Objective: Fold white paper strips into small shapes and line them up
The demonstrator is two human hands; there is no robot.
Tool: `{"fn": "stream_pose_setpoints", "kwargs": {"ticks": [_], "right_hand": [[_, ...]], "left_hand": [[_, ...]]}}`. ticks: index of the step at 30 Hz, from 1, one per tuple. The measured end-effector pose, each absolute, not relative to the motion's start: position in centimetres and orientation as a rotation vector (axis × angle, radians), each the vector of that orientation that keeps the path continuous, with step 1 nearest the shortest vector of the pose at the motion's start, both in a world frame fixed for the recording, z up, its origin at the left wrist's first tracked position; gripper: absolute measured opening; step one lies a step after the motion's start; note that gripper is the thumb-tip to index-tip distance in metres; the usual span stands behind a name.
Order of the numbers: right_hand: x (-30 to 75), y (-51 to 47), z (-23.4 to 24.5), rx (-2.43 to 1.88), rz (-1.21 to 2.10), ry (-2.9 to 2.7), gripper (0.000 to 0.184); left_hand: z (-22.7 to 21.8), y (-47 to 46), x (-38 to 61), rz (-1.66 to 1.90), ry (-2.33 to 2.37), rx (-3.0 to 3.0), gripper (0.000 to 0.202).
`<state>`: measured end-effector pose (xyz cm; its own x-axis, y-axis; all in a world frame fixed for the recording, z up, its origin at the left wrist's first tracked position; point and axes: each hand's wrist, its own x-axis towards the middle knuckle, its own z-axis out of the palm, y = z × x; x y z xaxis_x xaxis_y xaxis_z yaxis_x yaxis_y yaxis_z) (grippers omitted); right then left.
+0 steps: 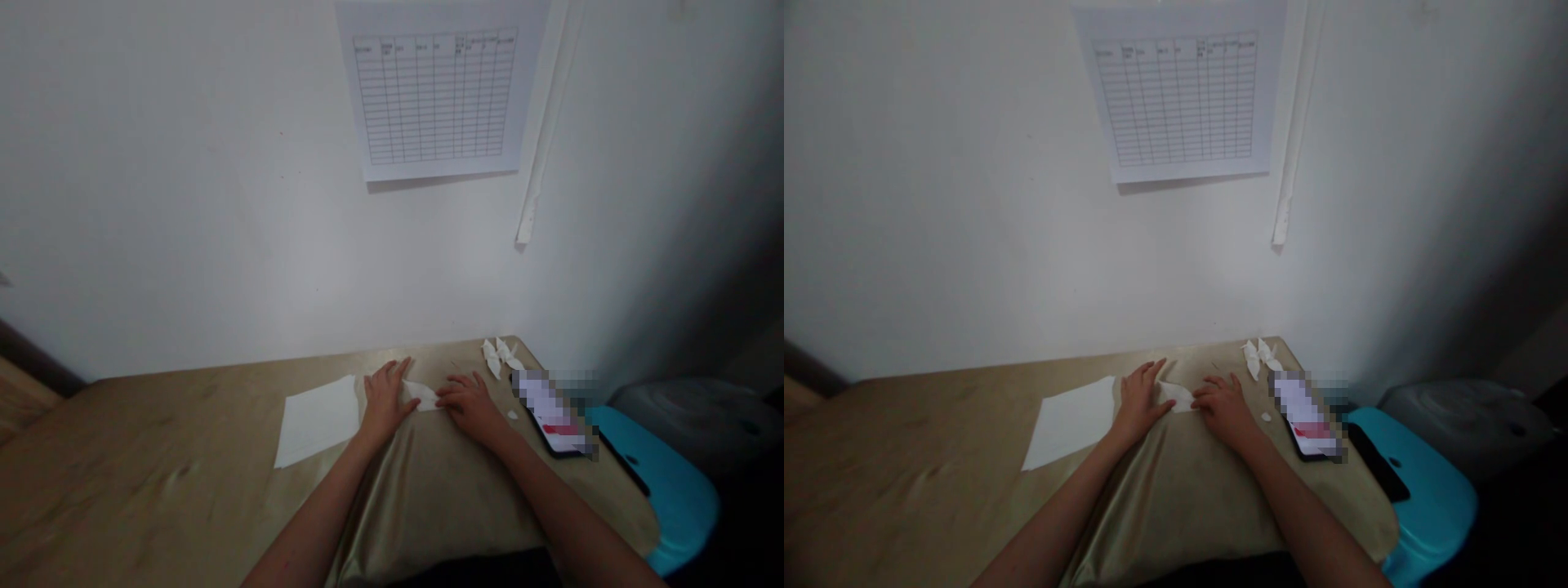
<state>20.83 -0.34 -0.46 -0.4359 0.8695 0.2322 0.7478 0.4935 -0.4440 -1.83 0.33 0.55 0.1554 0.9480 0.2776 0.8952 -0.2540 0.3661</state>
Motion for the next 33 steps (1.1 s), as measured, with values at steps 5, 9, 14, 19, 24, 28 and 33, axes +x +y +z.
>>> {"fn": "stream_pose_setpoints", "kwargs": {"ticks": [5,9,14,19,24,28,33], "right_hand": [[20.9,-0.2,-0.6,-1.325,0.355,-2.332,0.033],[21.0,0.0,-0.8,-1.283,0.322,-2.341,0.029],[20.9,0.1,-1.3,-1.314,0.331,-2.292,0.033],[20.6,0.0,-1.1,-1.316,0.364,-2.277,0.029],[20.4,-0.2,-0.9,-1.316,0.367,-2.272,0.025],[20.4,-0.3,-0.9,-1.317,0.373,-2.277,0.024],[20.4,-0.3,-0.7,-1.330,0.396,-2.293,0.023]], "left_hand": [[1.1,-0.7,-0.6,0.514,1.785,2.530,0.040],[0.7,-1.4,-0.1,0.482,1.738,2.584,0.039],[-0.5,-1.8,-0.5,0.509,1.726,2.543,0.043],[-1.0,-1.5,-0.3,0.522,1.805,2.468,0.044],[-0.9,-1.2,0.0,0.507,1.852,2.388,0.045],[-1.2,-1.1,0.2,0.468,1.898,2.350,0.046],[-1.8,-0.7,0.4,0.372,1.947,2.343,0.048]]}}
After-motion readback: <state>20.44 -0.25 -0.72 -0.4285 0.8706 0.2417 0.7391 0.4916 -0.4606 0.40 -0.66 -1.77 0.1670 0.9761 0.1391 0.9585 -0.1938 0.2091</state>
